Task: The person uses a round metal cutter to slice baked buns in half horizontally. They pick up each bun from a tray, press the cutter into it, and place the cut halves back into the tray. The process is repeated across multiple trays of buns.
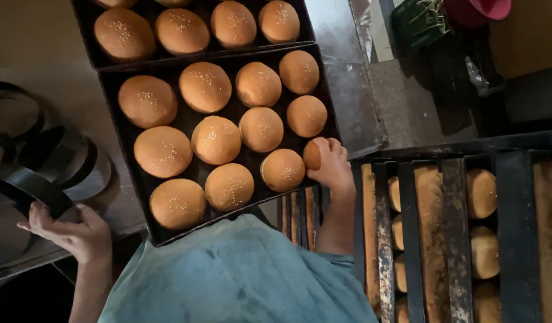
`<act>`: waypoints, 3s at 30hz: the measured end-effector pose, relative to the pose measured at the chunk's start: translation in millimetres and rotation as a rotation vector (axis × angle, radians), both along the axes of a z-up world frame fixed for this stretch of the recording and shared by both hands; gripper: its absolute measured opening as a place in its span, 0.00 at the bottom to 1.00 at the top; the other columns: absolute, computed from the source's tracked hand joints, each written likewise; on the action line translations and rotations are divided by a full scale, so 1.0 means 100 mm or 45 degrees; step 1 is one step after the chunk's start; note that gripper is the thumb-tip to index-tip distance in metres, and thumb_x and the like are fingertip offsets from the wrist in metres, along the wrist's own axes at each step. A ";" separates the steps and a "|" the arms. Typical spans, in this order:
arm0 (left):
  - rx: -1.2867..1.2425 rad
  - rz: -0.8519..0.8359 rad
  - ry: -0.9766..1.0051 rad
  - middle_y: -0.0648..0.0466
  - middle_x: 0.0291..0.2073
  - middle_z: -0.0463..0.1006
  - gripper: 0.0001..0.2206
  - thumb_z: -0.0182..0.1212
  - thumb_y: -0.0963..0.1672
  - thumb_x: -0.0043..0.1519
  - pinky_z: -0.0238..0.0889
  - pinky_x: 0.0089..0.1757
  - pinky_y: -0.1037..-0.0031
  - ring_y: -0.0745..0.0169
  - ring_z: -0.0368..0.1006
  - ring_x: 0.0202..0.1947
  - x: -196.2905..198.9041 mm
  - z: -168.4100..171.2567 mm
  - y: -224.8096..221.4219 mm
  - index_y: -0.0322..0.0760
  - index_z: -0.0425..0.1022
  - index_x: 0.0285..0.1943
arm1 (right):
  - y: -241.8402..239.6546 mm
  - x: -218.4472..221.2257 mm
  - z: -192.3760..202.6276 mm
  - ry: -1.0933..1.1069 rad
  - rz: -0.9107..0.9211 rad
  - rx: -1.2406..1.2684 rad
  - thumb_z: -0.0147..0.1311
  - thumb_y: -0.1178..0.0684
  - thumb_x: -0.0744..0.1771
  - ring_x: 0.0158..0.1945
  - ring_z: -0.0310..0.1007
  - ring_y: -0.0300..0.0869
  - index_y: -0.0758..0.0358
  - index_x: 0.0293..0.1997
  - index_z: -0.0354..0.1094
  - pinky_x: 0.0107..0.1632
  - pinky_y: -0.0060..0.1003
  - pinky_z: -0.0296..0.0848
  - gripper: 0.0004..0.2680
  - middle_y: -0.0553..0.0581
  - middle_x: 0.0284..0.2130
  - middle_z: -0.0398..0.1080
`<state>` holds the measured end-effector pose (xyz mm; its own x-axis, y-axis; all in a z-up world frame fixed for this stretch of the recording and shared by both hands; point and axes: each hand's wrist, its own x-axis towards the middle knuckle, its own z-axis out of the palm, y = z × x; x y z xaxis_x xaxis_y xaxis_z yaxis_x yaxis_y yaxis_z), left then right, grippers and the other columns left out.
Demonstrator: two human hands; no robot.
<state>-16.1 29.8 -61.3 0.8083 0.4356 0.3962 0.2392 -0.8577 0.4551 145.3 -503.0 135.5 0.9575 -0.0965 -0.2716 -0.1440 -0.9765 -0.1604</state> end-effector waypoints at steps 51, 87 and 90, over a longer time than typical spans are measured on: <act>-0.646 -1.610 0.154 0.45 0.45 0.76 0.11 0.60 0.40 0.60 0.68 0.51 0.57 0.42 0.74 0.50 1.93 2.39 -2.67 0.35 0.72 0.52 | -0.93 -1.12 -0.20 -0.786 -0.747 2.122 0.63 0.55 0.60 0.66 0.63 0.58 0.56 0.75 0.48 0.62 0.57 0.69 0.34 0.63 0.65 0.59; 1.179 -0.053 0.161 0.71 0.57 0.78 0.03 0.63 0.49 0.67 0.27 0.76 0.49 0.68 0.63 0.68 0.99 1.80 -0.22 0.61 0.82 0.41 | 0.17 1.08 -0.10 -0.023 0.241 0.023 0.72 0.47 0.55 0.67 0.54 0.64 0.50 0.71 0.54 0.65 0.55 0.61 0.37 0.64 0.66 0.56; 1.176 -0.055 0.114 0.69 0.57 0.77 0.05 0.63 0.49 0.64 0.26 0.76 0.49 0.66 0.63 0.67 0.95 1.68 -0.22 0.61 0.82 0.46 | 0.21 0.98 -0.08 -0.082 0.250 -0.032 0.72 0.48 0.55 0.66 0.55 0.64 0.50 0.70 0.55 0.64 0.56 0.62 0.36 0.63 0.63 0.58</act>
<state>79.0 8.0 106.3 0.8608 -0.0525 0.5063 0.2000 -0.8797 -0.4314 243.4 -482.4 127.2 0.9740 0.0874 -0.2088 0.0591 -0.9886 -0.1383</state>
